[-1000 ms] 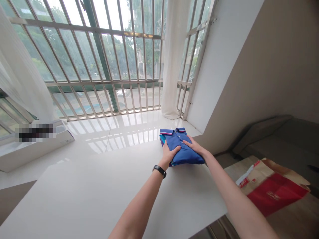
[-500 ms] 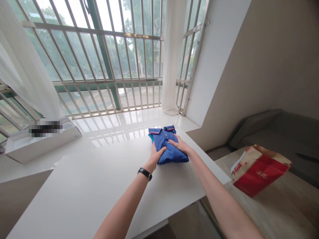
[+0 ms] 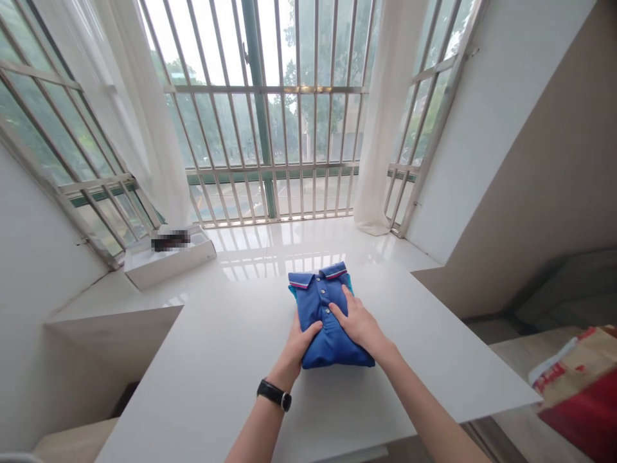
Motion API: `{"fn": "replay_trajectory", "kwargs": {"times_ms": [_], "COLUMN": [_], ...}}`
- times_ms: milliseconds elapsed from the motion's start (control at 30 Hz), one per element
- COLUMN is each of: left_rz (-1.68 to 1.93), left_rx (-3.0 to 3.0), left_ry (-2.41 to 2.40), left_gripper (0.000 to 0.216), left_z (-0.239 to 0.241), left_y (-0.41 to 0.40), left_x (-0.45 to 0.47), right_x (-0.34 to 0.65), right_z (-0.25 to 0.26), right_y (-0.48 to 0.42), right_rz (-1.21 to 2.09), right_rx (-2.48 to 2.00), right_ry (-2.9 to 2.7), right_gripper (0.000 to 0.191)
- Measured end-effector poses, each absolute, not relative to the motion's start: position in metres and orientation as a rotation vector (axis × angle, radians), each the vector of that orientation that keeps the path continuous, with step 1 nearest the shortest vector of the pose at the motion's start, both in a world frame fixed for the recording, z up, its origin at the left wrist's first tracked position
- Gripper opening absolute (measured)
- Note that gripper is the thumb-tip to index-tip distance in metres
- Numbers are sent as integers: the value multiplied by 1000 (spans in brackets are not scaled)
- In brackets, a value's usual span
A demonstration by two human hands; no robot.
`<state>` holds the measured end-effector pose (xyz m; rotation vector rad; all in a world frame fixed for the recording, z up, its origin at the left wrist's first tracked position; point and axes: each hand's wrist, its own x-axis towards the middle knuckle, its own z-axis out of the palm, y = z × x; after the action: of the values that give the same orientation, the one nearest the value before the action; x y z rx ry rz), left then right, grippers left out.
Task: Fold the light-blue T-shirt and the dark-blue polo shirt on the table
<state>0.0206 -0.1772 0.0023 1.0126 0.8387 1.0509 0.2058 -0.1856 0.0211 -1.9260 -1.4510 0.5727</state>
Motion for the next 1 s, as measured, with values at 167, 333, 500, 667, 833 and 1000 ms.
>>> {"fn": "replay_trajectory", "kwargs": {"times_ms": [167,333,500,667,833,1000], "left_rz": [1143,1204,1116,1178,1087,1064], "left_rx": [1005,1079,1108,1168,1202,1141], "left_ry": [829,879,800,891,971,930], "left_gripper": [79,79,82,68,71,75], "left_z": [-6,-21,-21,-27,-31,-31], "left_y": [-182,-171,-155,-149,-147,-143], "left_x": [27,42,46,44,40,34], "right_x": [212,234,260,273,273,268], "right_z": [18,0,-30,-59,-64,-58], "right_y": [-175,-169,-168,-167,-164,-161], "right_rz": [641,731,917,897,882,899], "right_rx": [-1821,-1622,-1319,-1275,-1281,-1294], "right_ry": [-1460,-1390,-1250,-1150,-1140,-1106], "right_gripper": [85,86,73,62,57,57]}}
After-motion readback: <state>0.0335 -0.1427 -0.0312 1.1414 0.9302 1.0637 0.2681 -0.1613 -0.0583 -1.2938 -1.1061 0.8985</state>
